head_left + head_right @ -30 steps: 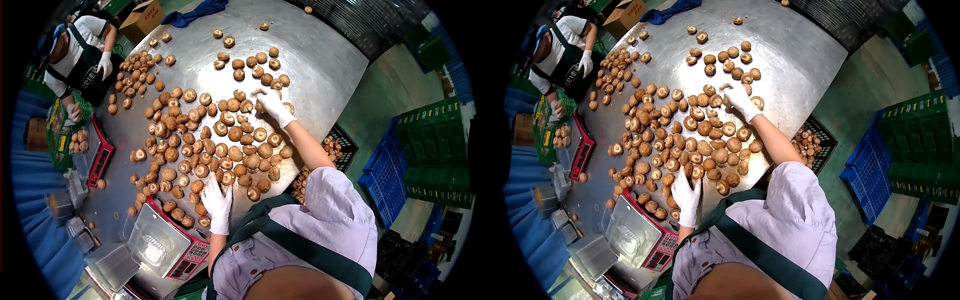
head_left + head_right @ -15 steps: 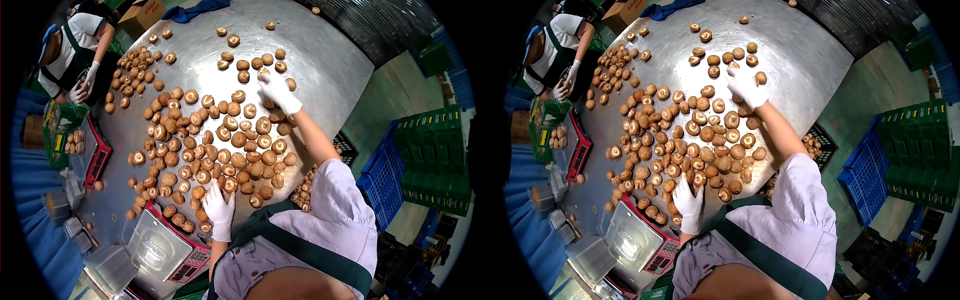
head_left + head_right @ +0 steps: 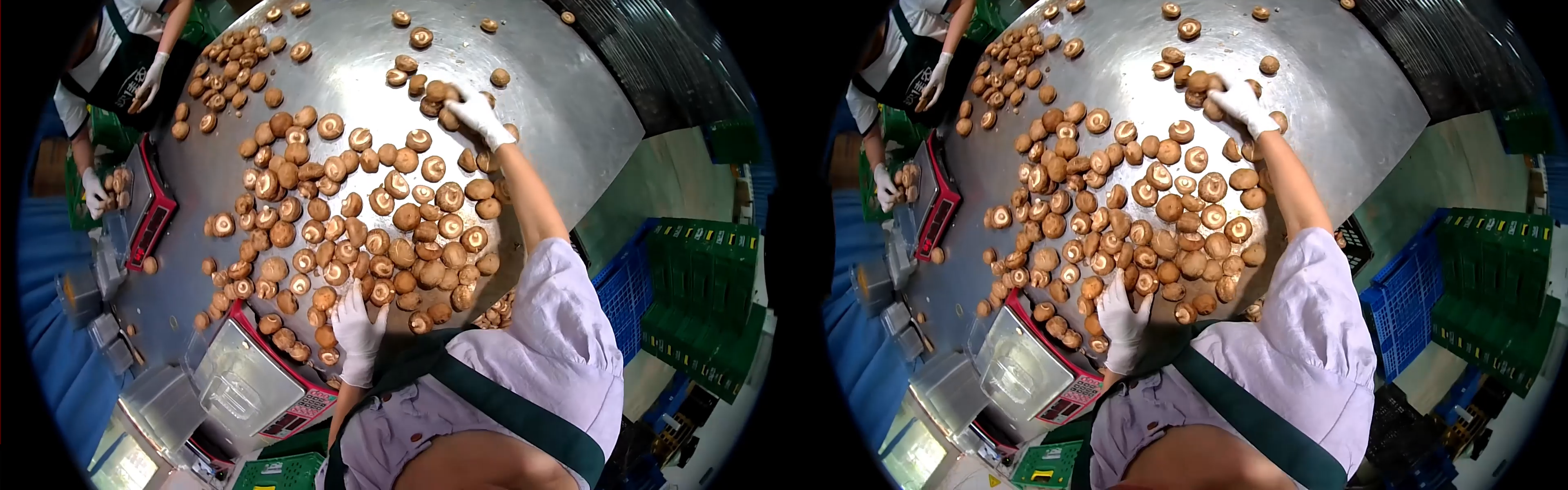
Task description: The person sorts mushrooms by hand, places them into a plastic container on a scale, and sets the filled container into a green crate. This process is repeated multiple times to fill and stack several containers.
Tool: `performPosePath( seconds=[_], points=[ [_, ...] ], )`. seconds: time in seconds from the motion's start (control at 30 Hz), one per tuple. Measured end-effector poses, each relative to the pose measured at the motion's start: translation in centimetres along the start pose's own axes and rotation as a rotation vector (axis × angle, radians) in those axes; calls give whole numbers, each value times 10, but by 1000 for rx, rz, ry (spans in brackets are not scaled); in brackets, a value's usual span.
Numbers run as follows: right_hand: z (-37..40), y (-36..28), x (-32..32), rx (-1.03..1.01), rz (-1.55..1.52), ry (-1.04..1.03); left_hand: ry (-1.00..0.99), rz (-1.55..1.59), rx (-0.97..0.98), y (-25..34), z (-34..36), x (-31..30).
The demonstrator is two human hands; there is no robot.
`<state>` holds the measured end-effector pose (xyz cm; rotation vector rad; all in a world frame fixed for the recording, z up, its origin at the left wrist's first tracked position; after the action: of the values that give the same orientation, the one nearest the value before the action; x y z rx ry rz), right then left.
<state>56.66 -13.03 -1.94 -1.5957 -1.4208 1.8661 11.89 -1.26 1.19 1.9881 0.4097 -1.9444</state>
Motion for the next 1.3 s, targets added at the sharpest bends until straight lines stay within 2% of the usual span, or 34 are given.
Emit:
performPosePath(
  seconds=[0.03, 0.07, 0.13, 0.2, 0.23, 0.27, 0.37, 0.4, 0.47, 0.5, 0.6, 0.63, 0.73, 0.8, 0.83, 0.87, 0.93, 1.0, 1.07, 1.13, 1.2, 1.27, 1.3],
  points=[
    [12, -17, 17, 35, 60, -178, -4, 41, -5, -1, -1, 0],
    [23, -39, 18, -27, -49, -145, -9, 37, -10, 0, -4, 0],
    [42, -64, 39, -33, -169, -239, 133, 130, -15, 4, -12, -14],
    [59, -82, 73, -91, 47, -428, -4, 249, -52, 2, -30, -6],
    [62, -83, 84, -76, -116, -409, 32, 334, -56, 4, -40, -7],
    [75, -76, 92, 51, -416, -439, 69, 418, -62, 6, -47, -7],
    [93, -82, 97, 66, -231, -343, -31, 478, -100, 6, -56, 1],
    [101, -84, 97, 129, -274, -369, -22, 481, -111, 3, -53, 1],
    [113, -91, 90, 128, -200, -339, 9, 526, -92, -3, -47, 1],
    [121, -80, 97, 146, -292, -320, -4, 637, -160, -9, -40, 1],
    [138, -76, 98, 151, -311, -312, 113, 632, -65, -16, -20, -11],
    [140, -80, 95, 147, -313, -315, 99, 589, -109, -21, -14, -15],
    [142, -95, 92, 39, -171, -306, 120, 502, -85, -36, 0, -17],
    [134, -124, 83, -265, -6, -91, 184, 470, -103, -45, 9, -22],
    [132, -147, 81, -314, -118, -83, 203, 486, -180, -56, 16, -17],
    [127, -156, 92, -176, -149, -224, 221, 501, -256, -66, 20, -13],
    [128, -190, 115, -274, -115, -430, 265, 489, -266, -74, 26, -16],
    [136, -174, 173, -415, 238, -661, 125, 365, -391, -86, 32, -5],
    [137, -176, 192, -465, 260, -672, 94, 373, -429, -92, 36, 3],
    [130, -172, 203, -352, 325, -744, 248, 386, -321, -88, 38, -12],
    [129, -177, 186, -286, 146, -656, 258, 407, -325, -90, 41, -14],
    [131, -171, 161, -66, -200, -556, 128, 481, -353, -91, 42, 0],
    [133, -161, 155, -7, -355, -533, 125, 486, -362, -90, 43, 2]
  ],
)
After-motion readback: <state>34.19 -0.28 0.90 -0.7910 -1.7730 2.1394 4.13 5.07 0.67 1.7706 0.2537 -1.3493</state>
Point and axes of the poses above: each hand's wrist, its own z-axis away from the middle knuckle, its own x-axis out of the palm, y = z × x, the point moved 9 cm from there along -z, towards the middle knuckle, and after that the axes turned 11 degrees about -z, right-handed, at the moved point
